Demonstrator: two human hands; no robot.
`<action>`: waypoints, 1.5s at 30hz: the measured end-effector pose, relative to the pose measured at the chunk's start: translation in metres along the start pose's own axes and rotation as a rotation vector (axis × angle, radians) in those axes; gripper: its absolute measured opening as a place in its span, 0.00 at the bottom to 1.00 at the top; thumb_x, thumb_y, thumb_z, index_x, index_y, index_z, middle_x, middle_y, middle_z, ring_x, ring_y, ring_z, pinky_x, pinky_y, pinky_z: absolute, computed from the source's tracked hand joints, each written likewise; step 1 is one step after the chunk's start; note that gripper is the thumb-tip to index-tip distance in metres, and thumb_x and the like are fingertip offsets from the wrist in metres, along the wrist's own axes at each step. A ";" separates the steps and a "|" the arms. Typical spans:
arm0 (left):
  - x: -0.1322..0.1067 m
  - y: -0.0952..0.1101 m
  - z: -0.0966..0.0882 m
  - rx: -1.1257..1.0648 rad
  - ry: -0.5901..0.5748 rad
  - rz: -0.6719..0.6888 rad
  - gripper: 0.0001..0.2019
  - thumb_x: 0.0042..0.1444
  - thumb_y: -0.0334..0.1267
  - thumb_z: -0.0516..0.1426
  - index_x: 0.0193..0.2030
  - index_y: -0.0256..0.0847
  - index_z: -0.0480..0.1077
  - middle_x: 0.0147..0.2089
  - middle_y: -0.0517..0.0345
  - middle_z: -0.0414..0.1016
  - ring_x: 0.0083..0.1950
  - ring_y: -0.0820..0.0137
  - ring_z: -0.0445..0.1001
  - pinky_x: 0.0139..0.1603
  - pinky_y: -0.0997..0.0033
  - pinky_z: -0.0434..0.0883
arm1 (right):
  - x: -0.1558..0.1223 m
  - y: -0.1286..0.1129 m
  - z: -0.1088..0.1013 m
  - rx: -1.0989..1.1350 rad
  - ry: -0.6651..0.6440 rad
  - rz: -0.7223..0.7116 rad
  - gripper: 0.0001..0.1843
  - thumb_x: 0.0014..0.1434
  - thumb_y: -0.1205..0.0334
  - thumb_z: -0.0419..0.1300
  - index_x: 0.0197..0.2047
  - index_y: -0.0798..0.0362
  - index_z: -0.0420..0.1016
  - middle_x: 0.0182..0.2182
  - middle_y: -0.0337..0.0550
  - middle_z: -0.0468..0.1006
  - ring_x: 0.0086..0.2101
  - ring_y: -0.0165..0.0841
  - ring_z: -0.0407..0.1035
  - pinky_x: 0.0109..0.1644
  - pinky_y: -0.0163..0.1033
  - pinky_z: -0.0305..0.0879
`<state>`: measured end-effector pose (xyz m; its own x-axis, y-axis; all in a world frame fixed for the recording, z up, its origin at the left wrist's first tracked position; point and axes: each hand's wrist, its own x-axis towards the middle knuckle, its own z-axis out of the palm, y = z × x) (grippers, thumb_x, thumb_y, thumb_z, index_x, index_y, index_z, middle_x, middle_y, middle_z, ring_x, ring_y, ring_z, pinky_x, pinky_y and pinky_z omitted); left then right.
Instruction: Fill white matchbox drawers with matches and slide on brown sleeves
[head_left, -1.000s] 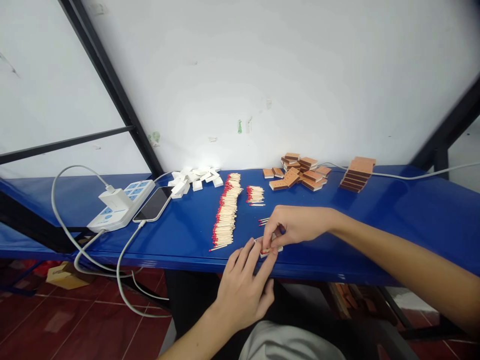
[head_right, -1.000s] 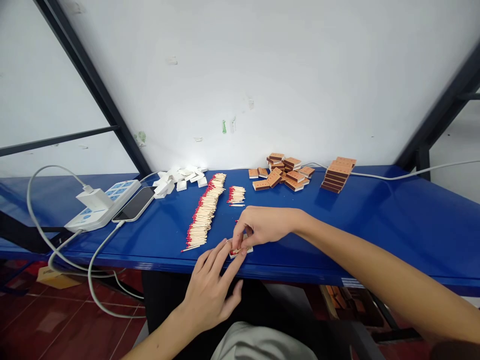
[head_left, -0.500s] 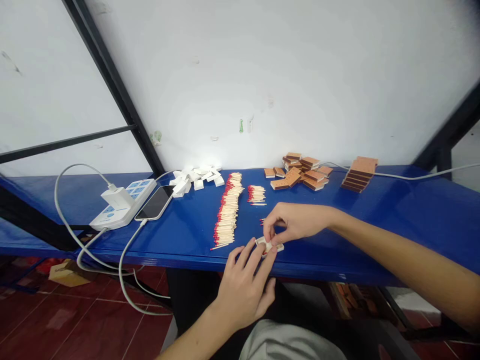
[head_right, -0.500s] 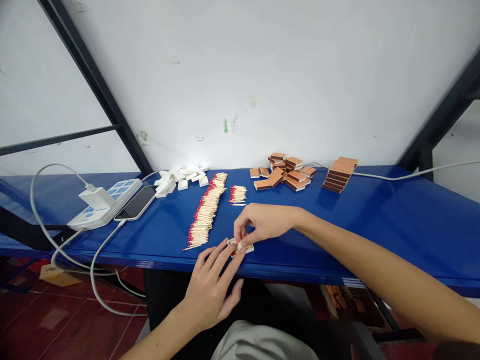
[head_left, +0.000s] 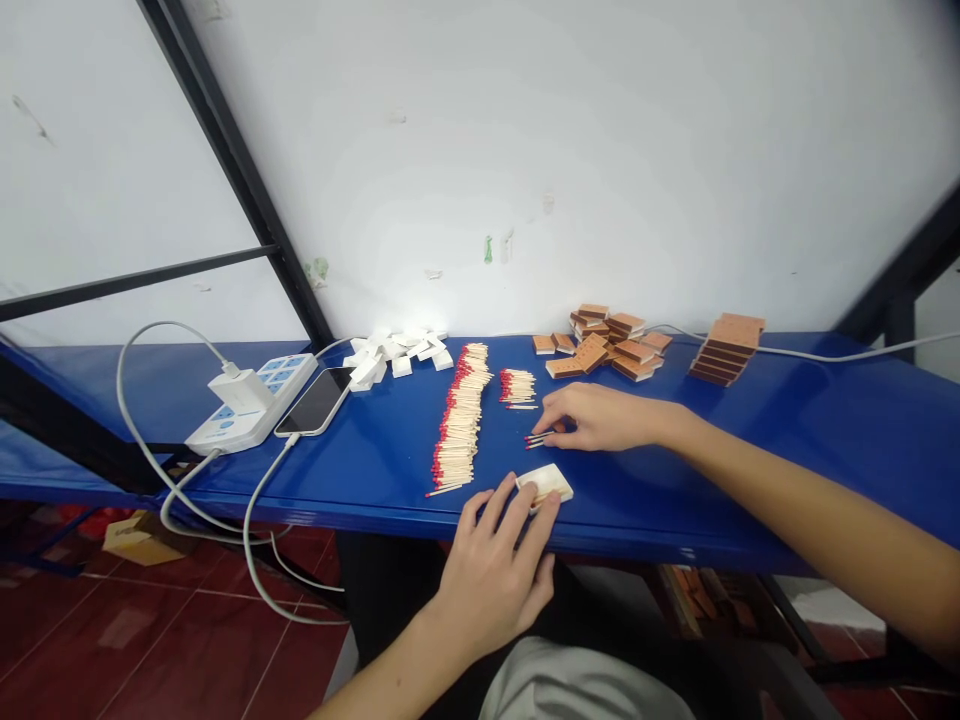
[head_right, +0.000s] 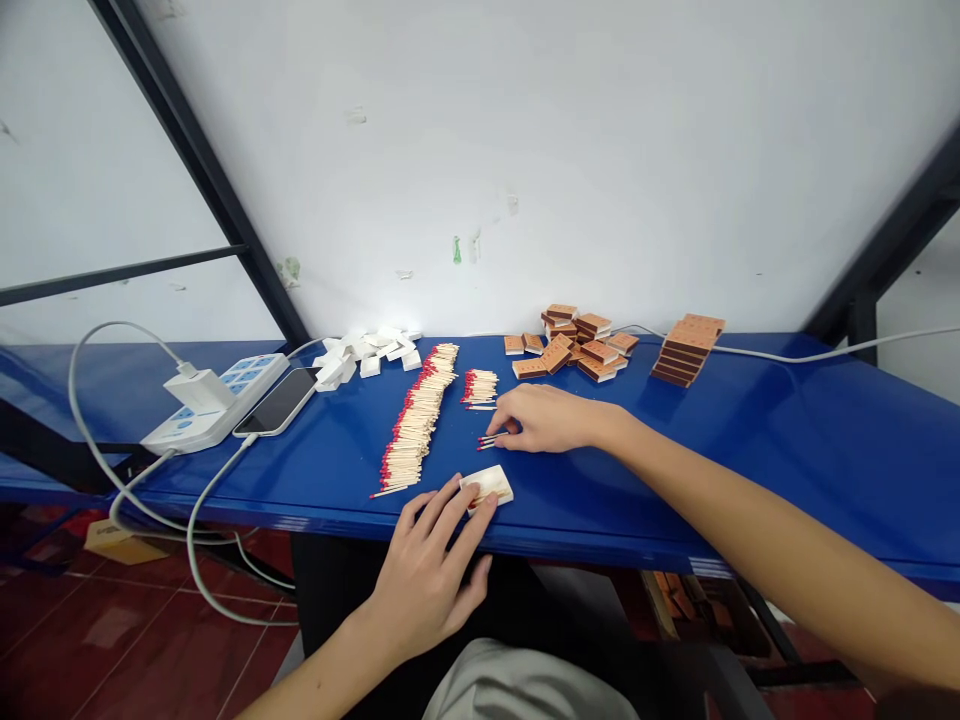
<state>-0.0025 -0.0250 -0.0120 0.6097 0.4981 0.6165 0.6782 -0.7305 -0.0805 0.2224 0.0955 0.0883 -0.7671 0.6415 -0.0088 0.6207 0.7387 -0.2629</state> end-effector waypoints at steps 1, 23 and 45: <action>0.000 0.000 0.000 0.001 -0.005 0.001 0.27 0.63 0.37 0.53 0.69 0.37 0.61 0.65 0.47 0.68 0.67 0.52 0.64 0.60 0.55 0.61 | 0.000 -0.001 -0.001 0.011 -0.006 0.002 0.15 0.65 0.53 0.58 0.45 0.49 0.84 0.31 0.43 0.79 0.30 0.31 0.68 0.35 0.35 0.58; -0.003 0.002 0.006 -0.021 0.017 -0.025 0.30 0.61 0.37 0.54 0.70 0.37 0.58 0.71 0.30 0.55 0.70 0.49 0.59 0.59 0.51 0.64 | -0.006 -0.018 -0.009 0.287 -0.173 0.054 0.07 0.58 0.59 0.59 0.33 0.54 0.73 0.24 0.34 0.70 0.24 0.25 0.59 0.29 0.32 0.54; -0.002 -0.001 0.004 0.008 -0.010 0.007 0.29 0.61 0.38 0.53 0.69 0.37 0.60 0.68 0.39 0.63 0.68 0.50 0.62 0.60 0.53 0.62 | -0.002 -0.030 0.002 0.367 -0.204 -0.080 0.12 0.60 0.60 0.61 0.38 0.58 0.84 0.19 0.35 0.70 0.20 0.23 0.60 0.26 0.30 0.54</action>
<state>-0.0022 -0.0232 -0.0165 0.6184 0.4979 0.6080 0.6772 -0.7301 -0.0909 0.2044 0.0715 0.0942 -0.8497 0.5039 -0.1551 0.4873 0.6384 -0.5958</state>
